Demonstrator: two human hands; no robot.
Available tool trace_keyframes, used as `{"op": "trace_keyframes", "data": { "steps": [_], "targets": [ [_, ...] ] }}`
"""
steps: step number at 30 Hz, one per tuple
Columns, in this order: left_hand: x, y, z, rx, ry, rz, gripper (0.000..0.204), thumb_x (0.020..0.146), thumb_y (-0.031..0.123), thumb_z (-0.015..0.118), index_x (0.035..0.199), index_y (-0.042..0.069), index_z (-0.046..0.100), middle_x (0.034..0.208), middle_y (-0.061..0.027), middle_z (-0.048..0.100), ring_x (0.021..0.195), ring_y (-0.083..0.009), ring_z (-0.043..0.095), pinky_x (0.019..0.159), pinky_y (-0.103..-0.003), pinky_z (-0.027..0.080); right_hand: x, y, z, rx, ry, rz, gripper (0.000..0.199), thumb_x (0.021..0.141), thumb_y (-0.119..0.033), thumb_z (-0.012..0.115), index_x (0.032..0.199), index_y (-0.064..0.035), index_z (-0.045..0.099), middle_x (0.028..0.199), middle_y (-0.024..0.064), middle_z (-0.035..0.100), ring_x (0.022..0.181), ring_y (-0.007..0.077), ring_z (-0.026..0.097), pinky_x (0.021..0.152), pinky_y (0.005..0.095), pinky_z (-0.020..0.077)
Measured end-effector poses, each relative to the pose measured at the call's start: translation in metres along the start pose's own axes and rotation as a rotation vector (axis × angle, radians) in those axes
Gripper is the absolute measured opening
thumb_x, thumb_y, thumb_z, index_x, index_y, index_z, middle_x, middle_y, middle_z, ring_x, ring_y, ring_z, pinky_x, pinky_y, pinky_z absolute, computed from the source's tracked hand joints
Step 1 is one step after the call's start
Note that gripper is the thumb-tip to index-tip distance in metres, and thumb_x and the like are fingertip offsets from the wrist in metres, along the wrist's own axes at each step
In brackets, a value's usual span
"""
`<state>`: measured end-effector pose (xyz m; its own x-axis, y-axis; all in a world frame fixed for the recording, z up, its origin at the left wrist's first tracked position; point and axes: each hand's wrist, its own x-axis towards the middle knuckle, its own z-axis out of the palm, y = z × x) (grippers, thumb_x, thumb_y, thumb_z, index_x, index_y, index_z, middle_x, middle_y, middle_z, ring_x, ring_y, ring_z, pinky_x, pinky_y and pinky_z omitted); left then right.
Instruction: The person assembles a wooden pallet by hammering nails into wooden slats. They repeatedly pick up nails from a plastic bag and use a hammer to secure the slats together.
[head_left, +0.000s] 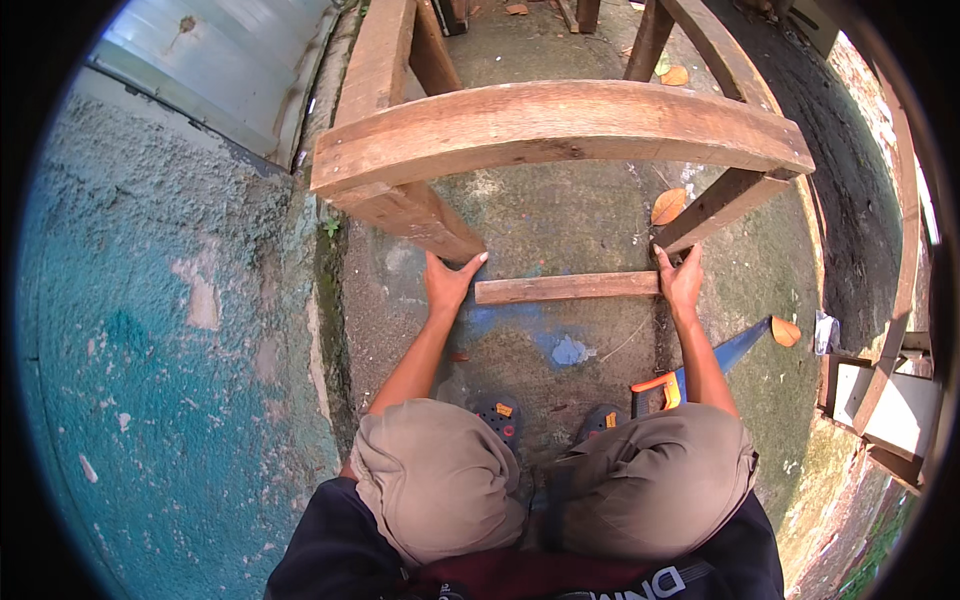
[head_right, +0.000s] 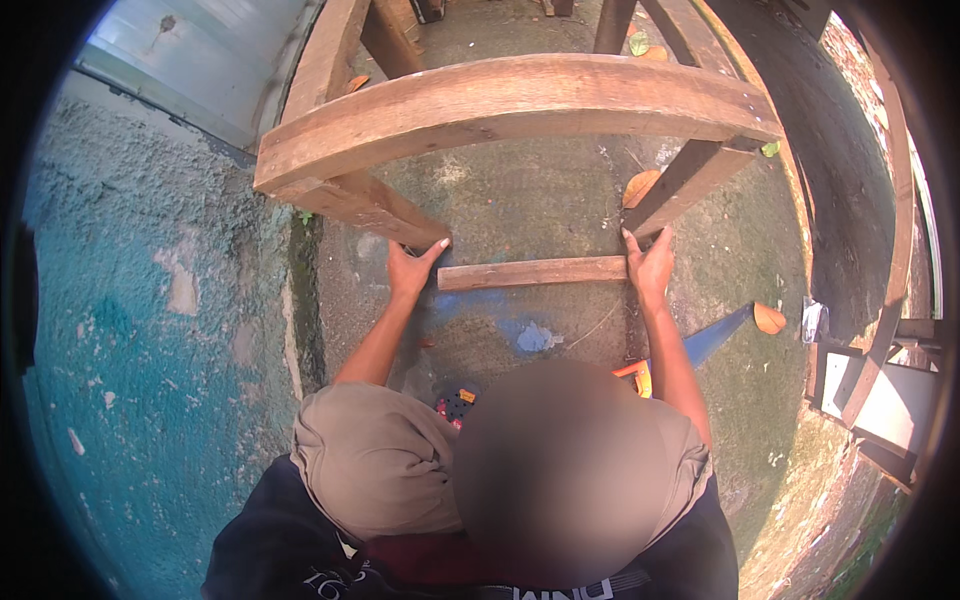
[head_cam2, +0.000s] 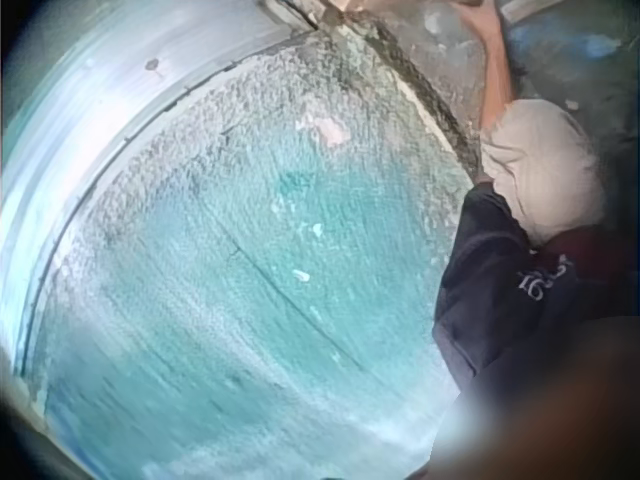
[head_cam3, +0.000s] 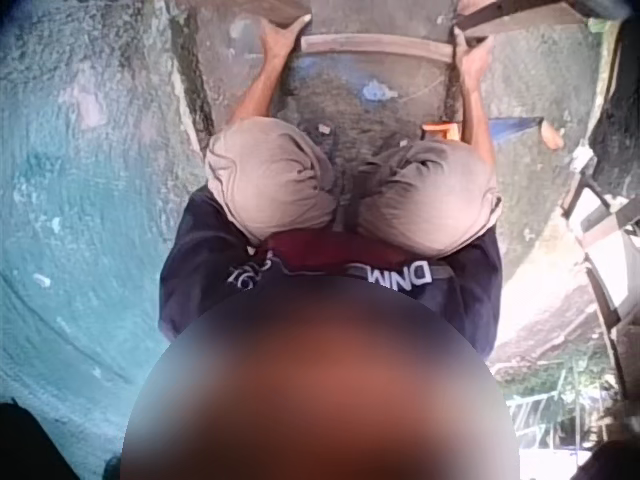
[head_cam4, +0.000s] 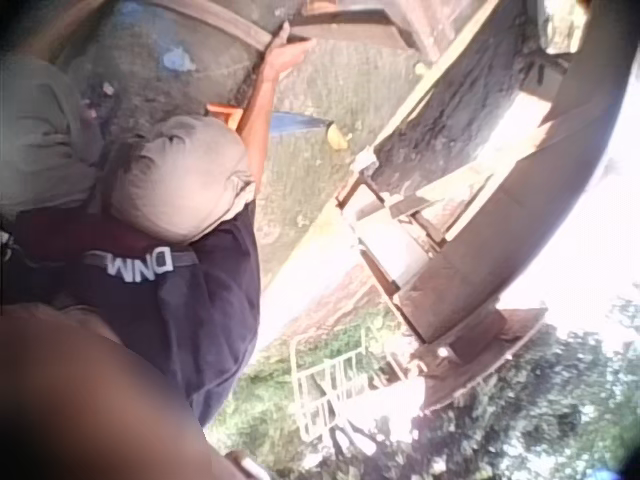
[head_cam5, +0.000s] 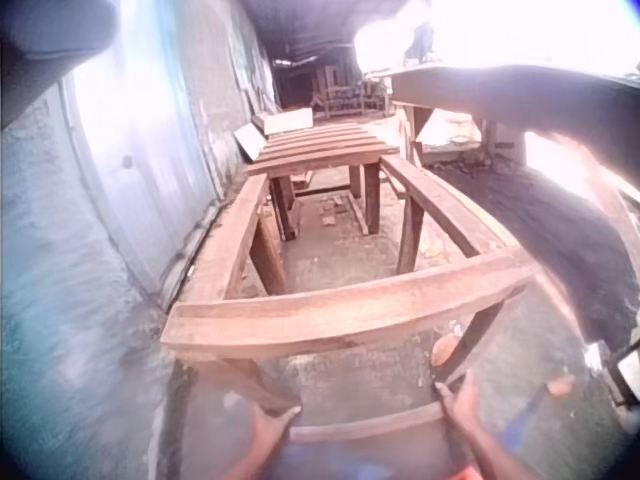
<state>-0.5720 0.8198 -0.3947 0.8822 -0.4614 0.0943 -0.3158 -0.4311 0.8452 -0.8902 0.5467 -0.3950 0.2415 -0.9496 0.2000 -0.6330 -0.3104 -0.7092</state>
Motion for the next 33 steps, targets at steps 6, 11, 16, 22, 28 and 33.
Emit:
{"op": "trace_keyframes", "data": {
  "steps": [6, 11, 16, 22, 28, 33],
  "targets": [
    [-0.006, 0.021, 0.013, 0.090, 0.056, -0.170, 0.081, 0.069, 0.042, 0.091, 0.128, -0.002, 0.055, 0.119, -0.0252, 0.070, 0.114, -0.0397, 0.067, 0.098, -0.046, 0.052, 0.002, 0.013, -0.002, 0.049, 0.008, -0.008, 0.065, 0.087, -0.032, 0.081, 0.131, 0.0024, 0.048, 0.117, 0.0316, 0.068, 0.113, 0.0476, 0.065, 0.092, 0.0492, 0.0517],
    [-0.006, 0.021, 0.003, 0.108, 0.061, -0.207, 0.078, 0.067, 0.042, 0.091, 0.123, -0.002, 0.060, 0.116, -0.0236, 0.072, 0.110, -0.0397, 0.069, 0.094, -0.046, 0.053, -0.001, 0.013, 0.003, 0.017, 0.011, -0.014, 0.066, 0.086, -0.035, 0.082, 0.130, 0.0015, 0.049, 0.116, 0.0312, 0.068, 0.111, 0.0479, 0.065, 0.091, 0.0498, 0.0514],
    [-0.004, 0.021, 0.000, 0.128, 0.058, -0.189, 0.079, 0.066, 0.041, 0.092, 0.123, -0.002, 0.060, 0.114, -0.0245, 0.072, 0.108, -0.0404, 0.069, 0.092, -0.047, 0.054, 0.003, 0.015, -0.001, -0.025, 0.019, -0.026, 0.066, 0.085, -0.035, 0.082, 0.127, 0.0034, 0.049, 0.112, 0.0319, 0.069, 0.108, 0.0501, 0.065, 0.089, 0.0503, 0.0511],
    [-0.004, 0.011, 0.002, 0.170, 0.097, -0.110, 0.079, 0.065, 0.038, 0.091, 0.125, -0.001, 0.057, 0.108, -0.0268, 0.072, 0.102, -0.0442, 0.069, 0.087, -0.051, 0.055, 0.008, 0.015, 0.002, 0.149, -0.020, -0.047, 0.063, 0.087, -0.029, 0.082, 0.128, 0.0040, 0.049, 0.117, 0.0307, 0.068, 0.112, 0.0447, 0.066, 0.094, 0.0465, 0.0506],
    [-0.004, 0.000, 0.007, 0.033, 0.117, -0.085, 0.082, 0.067, 0.037, 0.091, 0.130, 0.001, 0.053, 0.107, -0.0279, 0.072, 0.102, -0.0449, 0.069, 0.086, -0.050, 0.055, 0.006, 0.019, 0.005, 0.116, -0.022, -0.052, 0.063, 0.087, -0.026, 0.082, 0.131, 0.0030, 0.048, 0.121, 0.0295, 0.067, 0.116, 0.0428, 0.065, 0.097, 0.0446, 0.0500],
    [-0.002, -0.001, 0.005, 0.010, 0.119, -0.125, 0.073, 0.067, 0.035, 0.092, 0.122, -0.001, 0.060, 0.108, -0.0256, 0.073, 0.103, -0.0417, 0.071, 0.086, -0.047, 0.056, 0.000, -0.005, 0.009, 0.123, 0.002, 0.019, 0.059, 0.085, -0.019, 0.083, 0.126, 0.0039, 0.048, 0.117, 0.0278, 0.067, 0.110, 0.0411, 0.066, 0.096, 0.0452, 0.0498]
  ]
}}
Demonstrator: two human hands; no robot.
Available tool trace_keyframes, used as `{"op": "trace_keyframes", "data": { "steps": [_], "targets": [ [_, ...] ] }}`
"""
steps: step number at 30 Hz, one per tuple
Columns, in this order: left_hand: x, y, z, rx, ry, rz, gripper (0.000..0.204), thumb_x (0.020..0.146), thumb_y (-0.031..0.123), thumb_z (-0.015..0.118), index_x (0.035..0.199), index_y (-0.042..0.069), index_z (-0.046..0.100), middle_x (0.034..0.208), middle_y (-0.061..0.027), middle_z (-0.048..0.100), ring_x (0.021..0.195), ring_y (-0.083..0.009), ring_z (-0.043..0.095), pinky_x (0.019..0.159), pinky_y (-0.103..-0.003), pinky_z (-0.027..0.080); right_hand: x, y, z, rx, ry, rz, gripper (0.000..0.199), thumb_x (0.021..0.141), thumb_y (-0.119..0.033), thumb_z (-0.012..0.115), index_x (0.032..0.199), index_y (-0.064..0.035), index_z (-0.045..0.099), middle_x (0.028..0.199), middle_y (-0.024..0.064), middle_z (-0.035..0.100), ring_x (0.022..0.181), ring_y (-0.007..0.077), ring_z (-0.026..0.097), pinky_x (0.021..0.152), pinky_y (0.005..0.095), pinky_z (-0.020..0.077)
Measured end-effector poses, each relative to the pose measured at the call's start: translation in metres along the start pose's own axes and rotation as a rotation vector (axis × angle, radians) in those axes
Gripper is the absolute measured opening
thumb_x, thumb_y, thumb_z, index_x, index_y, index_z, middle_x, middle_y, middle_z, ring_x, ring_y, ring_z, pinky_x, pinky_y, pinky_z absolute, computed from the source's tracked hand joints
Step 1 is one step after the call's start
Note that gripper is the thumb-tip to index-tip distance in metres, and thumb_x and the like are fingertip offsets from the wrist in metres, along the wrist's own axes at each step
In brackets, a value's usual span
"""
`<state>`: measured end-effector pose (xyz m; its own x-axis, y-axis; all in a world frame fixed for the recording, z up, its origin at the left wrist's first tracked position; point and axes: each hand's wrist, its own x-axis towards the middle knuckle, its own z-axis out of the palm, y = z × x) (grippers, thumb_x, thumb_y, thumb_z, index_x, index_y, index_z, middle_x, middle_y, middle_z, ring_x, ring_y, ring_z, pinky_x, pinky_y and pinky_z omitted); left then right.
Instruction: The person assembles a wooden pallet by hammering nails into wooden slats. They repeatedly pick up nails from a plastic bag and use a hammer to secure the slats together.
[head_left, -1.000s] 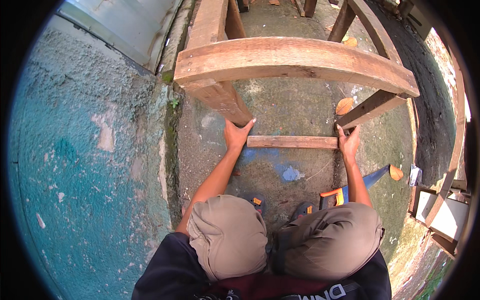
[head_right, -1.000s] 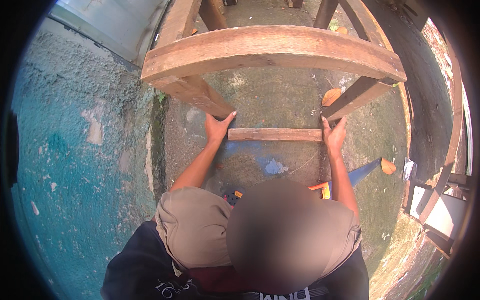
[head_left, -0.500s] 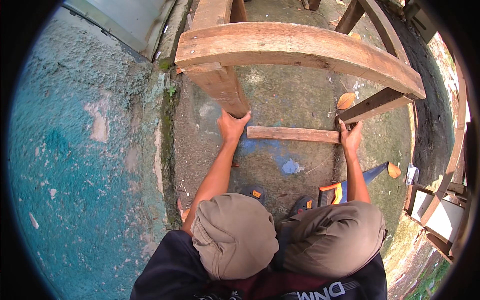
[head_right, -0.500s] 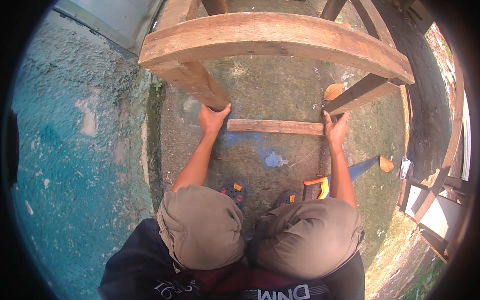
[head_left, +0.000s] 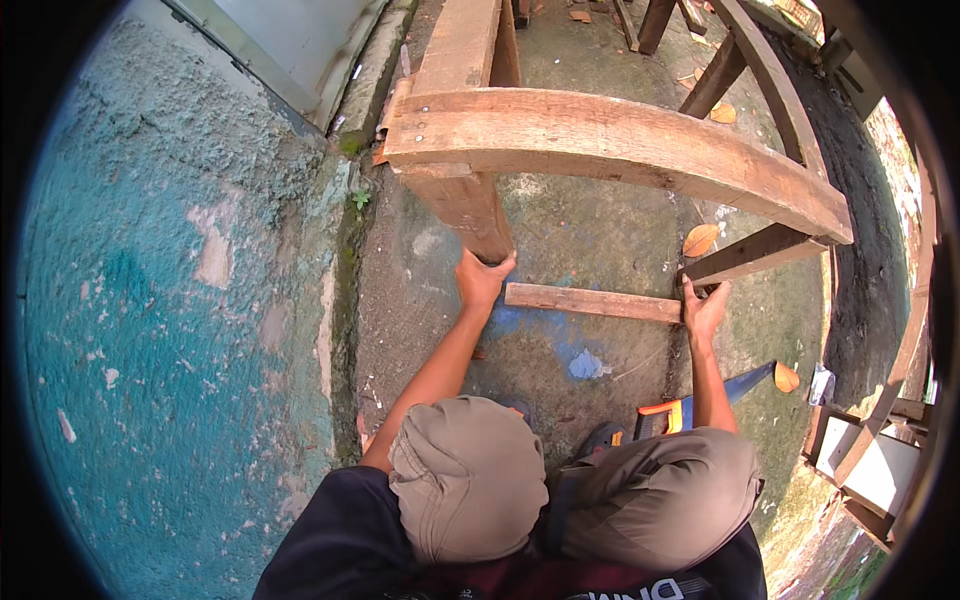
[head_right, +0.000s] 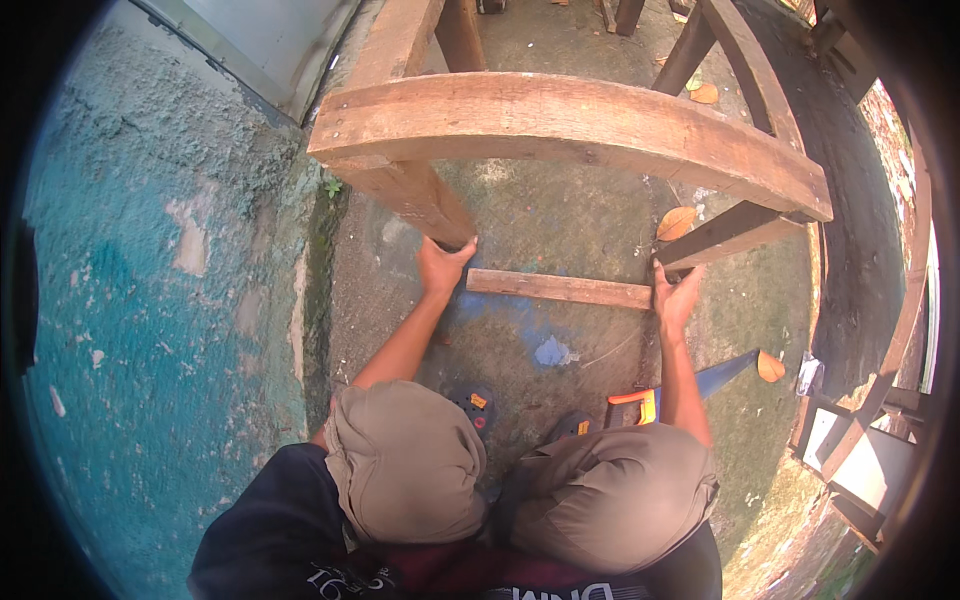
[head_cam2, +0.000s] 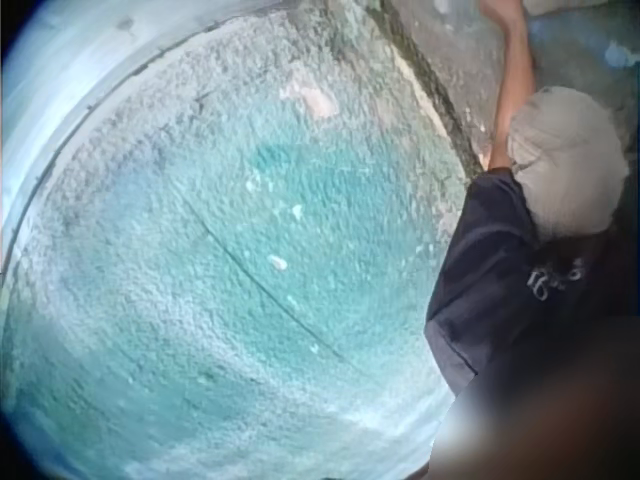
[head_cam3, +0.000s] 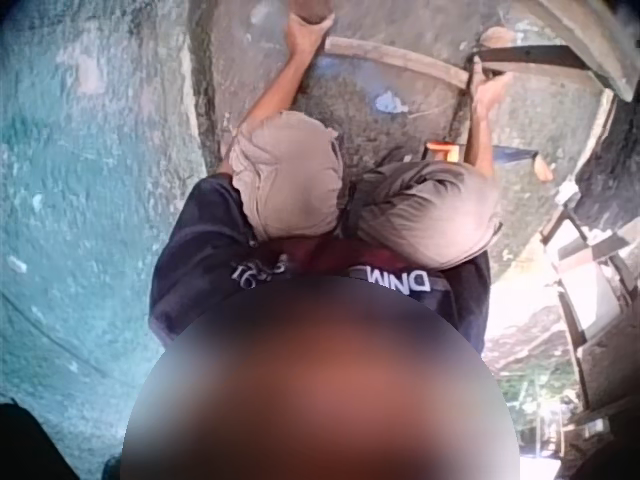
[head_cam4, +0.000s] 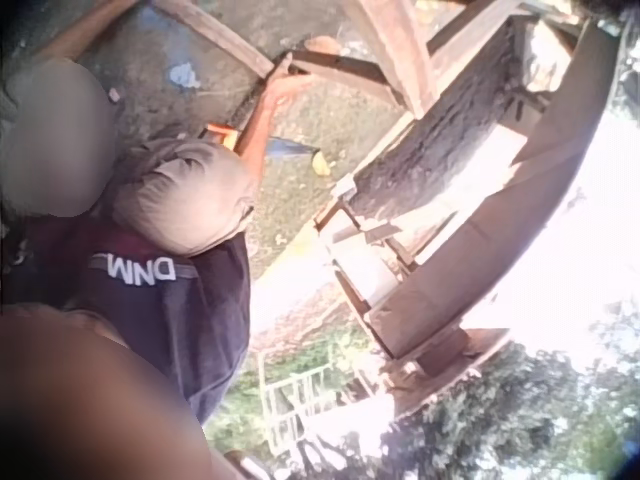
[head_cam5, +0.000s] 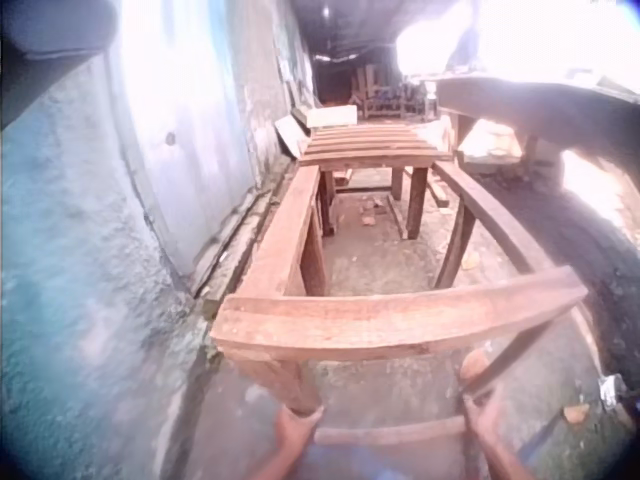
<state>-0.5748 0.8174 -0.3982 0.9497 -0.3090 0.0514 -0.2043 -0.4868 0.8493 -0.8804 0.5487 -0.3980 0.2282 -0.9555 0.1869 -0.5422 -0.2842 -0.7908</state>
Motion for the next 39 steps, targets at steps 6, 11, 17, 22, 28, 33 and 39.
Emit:
{"op": "trace_keyframes", "data": {
  "steps": [6, 11, 17, 22, 28, 33, 39],
  "targets": [
    [-0.003, 0.006, 0.008, 0.039, -0.001, -0.026, 0.059, 0.070, 0.031, 0.092, 0.109, -0.004, 0.066, 0.104, -0.0216, 0.075, 0.099, -0.0330, 0.074, 0.086, -0.042, 0.056, 0.001, 0.011, 0.000, -0.041, 0.043, -0.065, 0.056, 0.082, -0.017, 0.083, 0.121, 0.0045, 0.048, 0.112, 0.0290, 0.063, 0.107, 0.0434, 0.063, 0.093, 0.0471, 0.0490],
    [-0.010, 0.006, 0.019, -0.042, -0.014, 0.006, 0.053, 0.074, 0.026, 0.091, 0.109, -0.005, 0.066, 0.102, -0.0165, 0.075, 0.093, -0.0259, 0.073, 0.085, -0.038, 0.055, 0.003, 0.018, -0.005, 0.007, 0.066, -0.047, 0.065, 0.080, -0.021, 0.083, 0.127, 0.0054, 0.047, 0.119, 0.0304, 0.060, 0.112, 0.0465, 0.061, 0.095, 0.0479, 0.0489],
    [-0.004, 0.000, 0.006, -0.109, -0.047, 0.065, 0.054, 0.076, 0.026, 0.092, 0.111, -0.004, 0.065, 0.105, -0.0159, 0.074, 0.095, -0.0237, 0.071, 0.088, -0.037, 0.054, -0.007, 0.000, -0.003, 0.051, 0.007, 0.023, 0.071, 0.082, -0.021, 0.075, 0.138, 0.0050, 0.041, 0.125, 0.0309, 0.058, 0.118, 0.0460, 0.059, 0.099, 0.0472, 0.0493],
    [-0.007, -0.001, 0.008, -0.219, -0.183, 0.013, 0.079, 0.081, 0.036, 0.088, 0.136, -0.006, 0.048, 0.129, -0.0226, 0.062, 0.118, -0.0296, 0.061, 0.104, -0.040, 0.045, -0.007, 0.039, -0.011, -0.026, -0.046, 0.004, 0.062, 0.096, -0.021, 0.050, 0.151, -0.0005, 0.032, 0.139, 0.0297, 0.055, 0.130, 0.0416, 0.055, 0.109, 0.0437, 0.0432],
    [-0.062, -0.023, -0.010, -0.106, -0.224, 0.039, 0.109, 0.077, 0.036, 0.090, 0.154, -0.004, 0.024, 0.151, -0.0278, 0.040, 0.143, -0.0373, 0.037, 0.118, -0.046, 0.030, -0.005, 0.055, -0.003, 0.121, -0.156, 0.001, 0.061, 0.100, -0.022, 0.036, 0.156, -0.0014, 0.025, 0.147, 0.0267, 0.049, 0.134, 0.0365, 0.050, 0.113, 0.0427, 0.0371],
    [-0.087, -0.020, -0.002, 0.196, -0.322, 0.310, 0.103, 0.066, 0.033, 0.096, 0.149, 0.006, 0.040, 0.147, -0.0194, 0.048, 0.136, -0.0373, 0.045, 0.112, -0.048, 0.038, -0.002, 0.061, -0.015, 0.140, -0.187, 0.047, 0.064, 0.099, -0.027, 0.036, 0.156, 0.0008, 0.025, 0.149, 0.0315, 0.046, 0.138, 0.0413, 0.048, 0.116, 0.0441, 0.0358],
    [-0.071, -0.020, 0.014, 0.155, -0.268, 0.357, 0.069, 0.067, 0.016, 0.093, 0.128, 0.006, 0.062, 0.128, -0.0155, 0.064, 0.121, -0.0359, 0.058, 0.102, -0.046, 0.048, -0.004, 0.054, -0.020, 0.151, -0.202, 0.072, 0.063, 0.101, -0.030, 0.031, 0.156, -0.0007, 0.026, 0.144, 0.0311, 0.050, 0.129, 0.0405, 0.057, 0.112, 0.0446, 0.0395]
  ]
}}
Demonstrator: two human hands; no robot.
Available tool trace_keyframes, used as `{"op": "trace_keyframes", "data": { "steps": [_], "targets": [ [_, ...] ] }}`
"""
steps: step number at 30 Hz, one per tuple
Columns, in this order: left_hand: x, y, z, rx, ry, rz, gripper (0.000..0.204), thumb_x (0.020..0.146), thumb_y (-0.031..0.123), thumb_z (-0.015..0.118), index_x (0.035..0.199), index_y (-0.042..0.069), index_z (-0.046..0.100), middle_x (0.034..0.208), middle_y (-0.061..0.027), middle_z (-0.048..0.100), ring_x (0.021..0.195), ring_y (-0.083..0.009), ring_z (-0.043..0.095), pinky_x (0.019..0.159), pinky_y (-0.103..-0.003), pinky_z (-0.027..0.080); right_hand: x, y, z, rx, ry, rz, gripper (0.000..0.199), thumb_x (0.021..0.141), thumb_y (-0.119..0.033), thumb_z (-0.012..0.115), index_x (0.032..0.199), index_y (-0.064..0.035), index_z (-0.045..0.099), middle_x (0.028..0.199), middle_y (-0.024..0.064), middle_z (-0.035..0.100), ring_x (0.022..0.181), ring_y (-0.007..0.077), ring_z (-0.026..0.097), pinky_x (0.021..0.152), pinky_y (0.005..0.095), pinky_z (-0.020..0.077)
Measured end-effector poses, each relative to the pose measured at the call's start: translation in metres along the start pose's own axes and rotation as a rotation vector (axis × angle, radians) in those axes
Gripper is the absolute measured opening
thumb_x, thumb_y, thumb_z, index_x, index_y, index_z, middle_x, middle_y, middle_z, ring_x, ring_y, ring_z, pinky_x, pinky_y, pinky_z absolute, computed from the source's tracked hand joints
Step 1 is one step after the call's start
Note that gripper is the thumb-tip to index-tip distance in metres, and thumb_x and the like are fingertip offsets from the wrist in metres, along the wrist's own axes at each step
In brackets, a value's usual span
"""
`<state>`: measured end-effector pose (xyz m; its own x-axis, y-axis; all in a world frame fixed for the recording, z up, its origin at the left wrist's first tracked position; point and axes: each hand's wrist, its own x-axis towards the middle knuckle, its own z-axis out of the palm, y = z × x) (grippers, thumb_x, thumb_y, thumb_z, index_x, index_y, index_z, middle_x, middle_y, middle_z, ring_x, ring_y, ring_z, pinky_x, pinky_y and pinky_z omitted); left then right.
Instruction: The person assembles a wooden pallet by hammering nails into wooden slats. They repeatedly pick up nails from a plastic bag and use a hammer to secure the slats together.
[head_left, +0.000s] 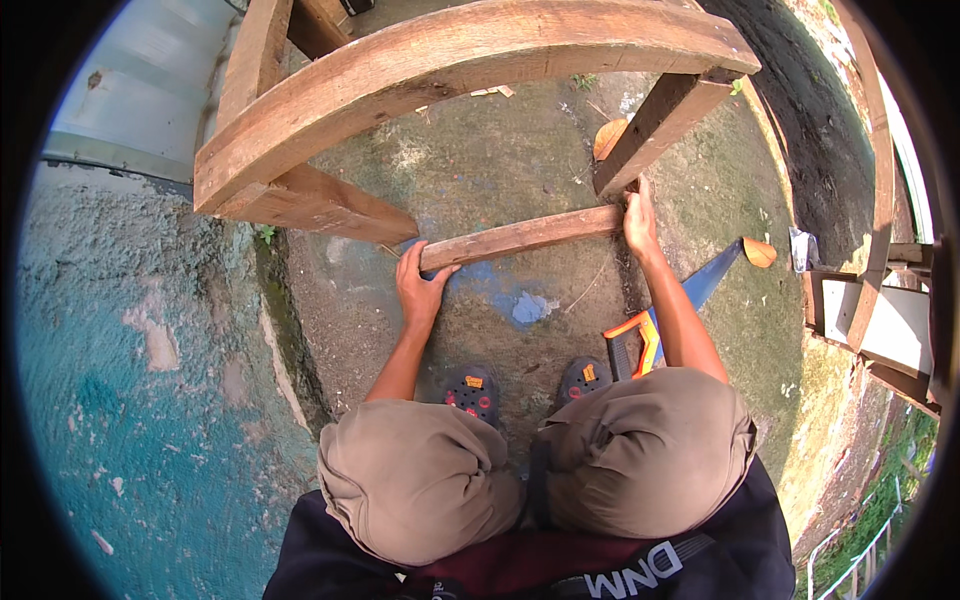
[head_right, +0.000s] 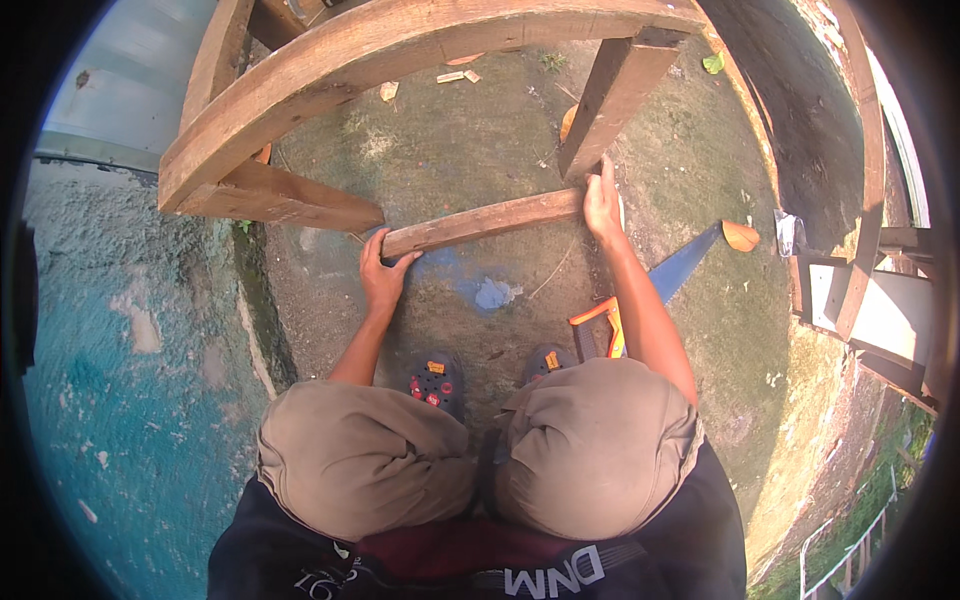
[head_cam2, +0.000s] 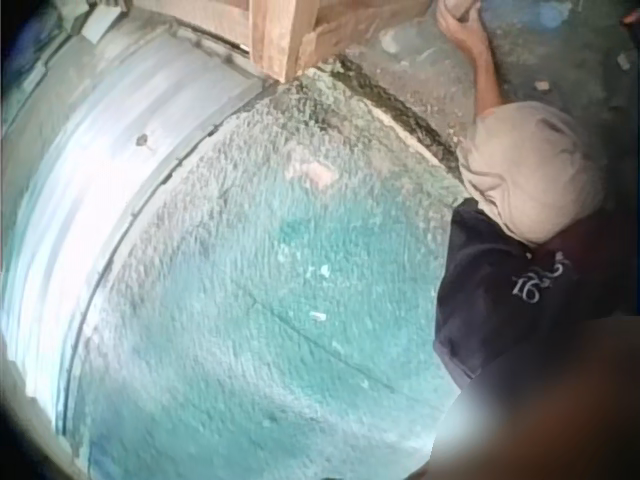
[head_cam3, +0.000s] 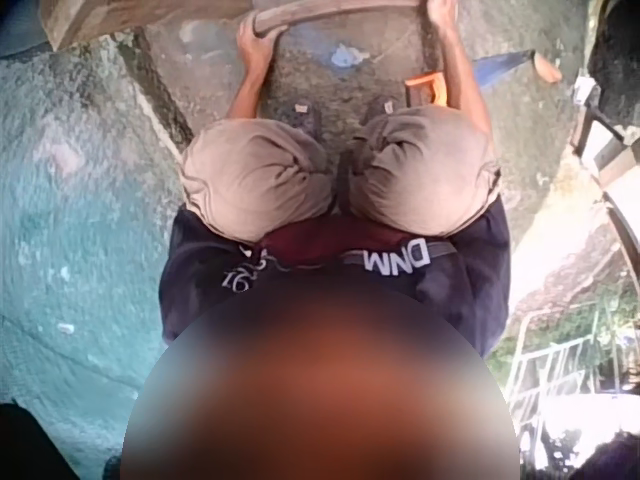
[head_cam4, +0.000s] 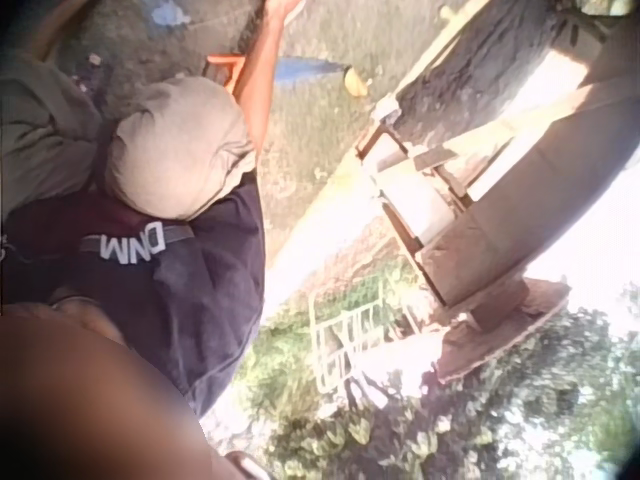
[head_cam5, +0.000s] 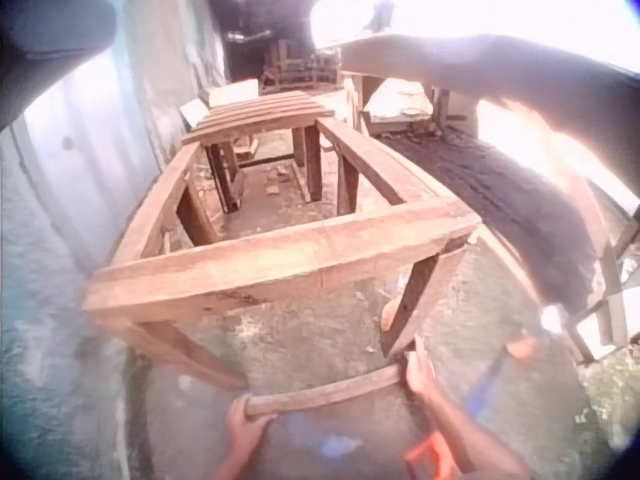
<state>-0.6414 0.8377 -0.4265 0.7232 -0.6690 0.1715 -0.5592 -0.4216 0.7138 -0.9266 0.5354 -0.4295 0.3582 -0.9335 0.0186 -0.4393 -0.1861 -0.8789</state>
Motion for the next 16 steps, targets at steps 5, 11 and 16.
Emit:
{"op": "trace_keyframes", "data": {
  "steps": [5, 11, 16],
  "targets": [
    [0.004, -0.005, -0.003, -0.022, 0.045, -0.024, 0.070, 0.066, 0.015, 0.093, 0.128, 0.005, 0.062, 0.129, -0.0160, 0.064, 0.120, -0.0359, 0.059, 0.102, -0.045, 0.048, -0.002, -0.012, 0.009, 0.008, 0.014, 0.002, 0.063, 0.101, -0.030, 0.032, 0.155, 0.0016, 0.028, 0.144, 0.0306, 0.050, 0.128, 0.0395, 0.057, 0.111, 0.0446, 0.0403],
    [0.019, -0.003, -0.003, -0.071, 0.067, -0.051, 0.070, 0.067, 0.013, 0.093, 0.129, 0.005, 0.062, 0.129, -0.0169, 0.064, 0.120, -0.0372, 0.060, 0.102, -0.045, 0.048, 0.000, 0.000, 0.000, 0.068, 0.014, -0.057, 0.057, 0.102, -0.029, 0.033, 0.154, -0.0039, 0.030, 0.140, 0.0271, 0.054, 0.126, 0.0388, 0.058, 0.109, 0.0441, 0.0416],
    [0.015, -0.005, -0.008, -0.052, 0.090, -0.017, 0.070, 0.071, 0.016, 0.092, 0.133, 0.008, 0.060, 0.140, -0.0190, 0.056, 0.124, -0.0371, 0.058, 0.105, -0.047, 0.047, 0.003, 0.003, 0.010, 0.075, 0.019, -0.053, 0.056, 0.104, -0.030, 0.033, 0.154, -0.0052, 0.030, 0.142, 0.0258, 0.054, 0.128, 0.0385, 0.057, 0.109, 0.0441, 0.0413]
  ]
}}
